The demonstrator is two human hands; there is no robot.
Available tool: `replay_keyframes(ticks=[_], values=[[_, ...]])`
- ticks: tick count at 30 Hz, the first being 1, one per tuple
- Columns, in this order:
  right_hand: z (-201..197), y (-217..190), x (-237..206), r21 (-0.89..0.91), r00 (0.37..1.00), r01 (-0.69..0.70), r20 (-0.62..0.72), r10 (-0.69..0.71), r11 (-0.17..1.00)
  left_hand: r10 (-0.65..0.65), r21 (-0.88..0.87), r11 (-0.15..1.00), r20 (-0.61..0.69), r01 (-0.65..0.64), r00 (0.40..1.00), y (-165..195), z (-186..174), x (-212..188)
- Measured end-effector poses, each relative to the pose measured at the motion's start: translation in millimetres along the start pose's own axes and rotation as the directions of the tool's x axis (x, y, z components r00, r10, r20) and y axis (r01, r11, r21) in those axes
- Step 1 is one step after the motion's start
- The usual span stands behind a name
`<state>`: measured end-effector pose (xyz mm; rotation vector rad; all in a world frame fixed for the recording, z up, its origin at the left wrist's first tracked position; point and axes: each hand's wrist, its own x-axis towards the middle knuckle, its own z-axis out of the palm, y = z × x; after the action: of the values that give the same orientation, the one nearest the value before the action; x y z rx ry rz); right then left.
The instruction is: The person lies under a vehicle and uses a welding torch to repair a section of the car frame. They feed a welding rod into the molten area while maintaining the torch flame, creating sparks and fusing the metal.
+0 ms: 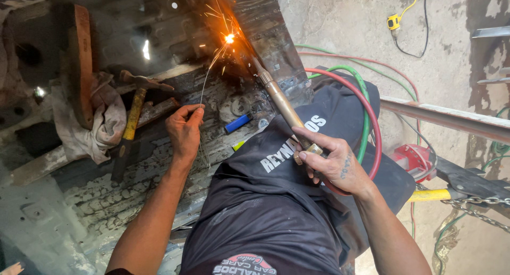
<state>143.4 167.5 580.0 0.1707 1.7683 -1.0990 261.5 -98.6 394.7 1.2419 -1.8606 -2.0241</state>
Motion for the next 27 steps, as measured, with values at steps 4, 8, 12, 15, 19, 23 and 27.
replay_keyframes(ticks=[4, 8, 12, 15, 19, 23, 27], values=[[-0.3, -0.2, -0.7, -0.001, 1.0, 0.0, -0.003, 0.0, 1.0, -0.022, 0.011, 1.0, -0.003, 0.022, 1.0, 0.7, 0.0, -0.5], [0.4, 0.1, -0.2, 0.017, 1.0, -0.007, -0.006, 0.007, 1.0, 0.004, -0.015, 1.0, -0.004, -0.004, 1.0, 0.8, 0.0, -0.9], [1.0, 0.2, 0.1, 0.01, 1.0, -0.005, 0.002, 0.005, 1.0, 0.048, 0.011, 0.999, 0.0, -0.048, 0.999, 2.2, 0.2, -0.3], [1.1, -0.1, 1.2, 0.031, 1.0, -0.007, -0.005, 0.007, 0.999, -0.007, 0.042, 0.999, -0.007, 0.007, 1.0, 3.6, 0.6, -0.1], [0.3, -0.2, 1.1, 0.021, 1.0, -0.001, 0.001, 0.001, 1.0, -0.006, 0.016, 1.0, 0.011, 0.006, 1.0, 3.9, 1.4, -0.3], [0.4, 0.5, 1.6, 0.023, 1.0, -0.006, 0.001, 0.006, 1.0, 0.018, -0.011, 1.0, -0.001, -0.018, 1.0, 3.2, 3.0, 0.3], [-0.2, 0.7, 2.6, 0.031, 1.0, -0.017, -0.003, 0.017, 0.999, 0.048, -0.009, 0.999, -0.014, -0.048, 0.999, 3.0, 2.8, 0.6]])
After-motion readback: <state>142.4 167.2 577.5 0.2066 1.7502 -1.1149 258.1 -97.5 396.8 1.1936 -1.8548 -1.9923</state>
